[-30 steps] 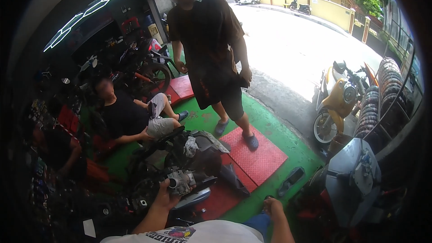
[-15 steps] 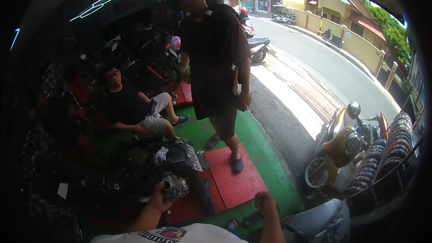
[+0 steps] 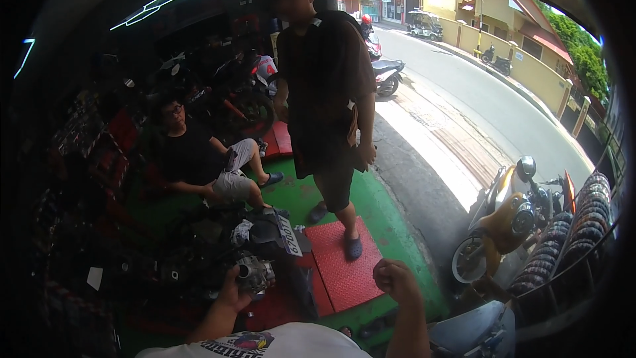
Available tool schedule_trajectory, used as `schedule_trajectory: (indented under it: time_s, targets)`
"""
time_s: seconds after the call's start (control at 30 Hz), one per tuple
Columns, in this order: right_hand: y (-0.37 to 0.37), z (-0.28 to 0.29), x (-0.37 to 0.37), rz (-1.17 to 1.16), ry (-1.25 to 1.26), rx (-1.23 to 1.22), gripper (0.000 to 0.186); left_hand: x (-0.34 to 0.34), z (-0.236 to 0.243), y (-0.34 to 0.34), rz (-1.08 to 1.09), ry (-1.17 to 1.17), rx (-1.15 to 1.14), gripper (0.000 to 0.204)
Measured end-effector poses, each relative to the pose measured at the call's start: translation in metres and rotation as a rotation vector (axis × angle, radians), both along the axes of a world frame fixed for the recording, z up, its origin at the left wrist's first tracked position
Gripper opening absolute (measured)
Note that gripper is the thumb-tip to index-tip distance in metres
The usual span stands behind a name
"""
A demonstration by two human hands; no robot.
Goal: Inspecting and preparing a motorcycle carburetor for repair in a service bay.
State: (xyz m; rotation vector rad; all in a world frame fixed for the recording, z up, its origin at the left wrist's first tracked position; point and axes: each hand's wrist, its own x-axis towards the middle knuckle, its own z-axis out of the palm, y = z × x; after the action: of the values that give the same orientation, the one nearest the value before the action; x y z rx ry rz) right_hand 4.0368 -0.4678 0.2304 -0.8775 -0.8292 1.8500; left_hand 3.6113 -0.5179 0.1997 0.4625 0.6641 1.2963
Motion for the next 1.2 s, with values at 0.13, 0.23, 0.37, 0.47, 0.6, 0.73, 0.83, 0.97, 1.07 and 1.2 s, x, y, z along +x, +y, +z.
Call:
schedule_trajectory:
  time_s: [0.13, 0.23, 0.37, 0.47, 0.6, 0.73, 0.83, 0.97, 1.07, 1.2]
  targets:
    - [-0.008, -0.010, -0.005, -0.022, 0.008, 0.004, 0.018, -0.009, 0.005, -0.003, 0.032, 0.011, -0.001, 0.067]
    - [-0.014, -0.015, -0.004, -0.008, 0.010, -0.021, 0.017, -0.013, 0.002, -0.006, 0.043, 0.022, -0.015, 0.066]
    - [-0.019, -0.029, 0.001, -0.008, 0.128, -0.055, 0.021, -0.015, -0.003, -0.008, 0.033, 0.026, -0.008, 0.069]
    - [-0.024, -0.019, 0.004, -0.047, 0.173, 0.071, 0.026, -0.017, -0.005, -0.011, 0.032, -0.013, -0.022, 0.066]
    - [-0.037, 0.045, 0.035, -0.100, 0.345, 0.644, 0.021, -0.017, -0.003, -0.014, 0.005, -0.011, -0.037, 0.067]
    - [-0.059, 0.094, 0.060, -0.131, 0.691, 1.006, 0.021, -0.017, 0.001, -0.019, 0.019, -0.007, -0.047, 0.068]
    - [-0.052, 0.136, 0.052, 0.042, 0.600, 1.288, 0.037, -0.018, -0.002, -0.018, 0.011, -0.004, -0.031, 0.069]
    - [-0.046, 0.131, 0.057, 0.002, 0.450, 1.305, 0.041, -0.017, 0.000, -0.018, 0.043, -0.005, -0.017, 0.069]
    - [-0.042, 0.122, 0.056, -0.037, 0.456, 1.241, 0.034, -0.018, -0.001, -0.019, 0.046, -0.009, -0.006, 0.069]
    - [-0.038, 0.119, 0.063, 0.033, 0.429, 1.192, 0.018, -0.016, -0.003, -0.019, 0.040, -0.032, -0.012, 0.069]
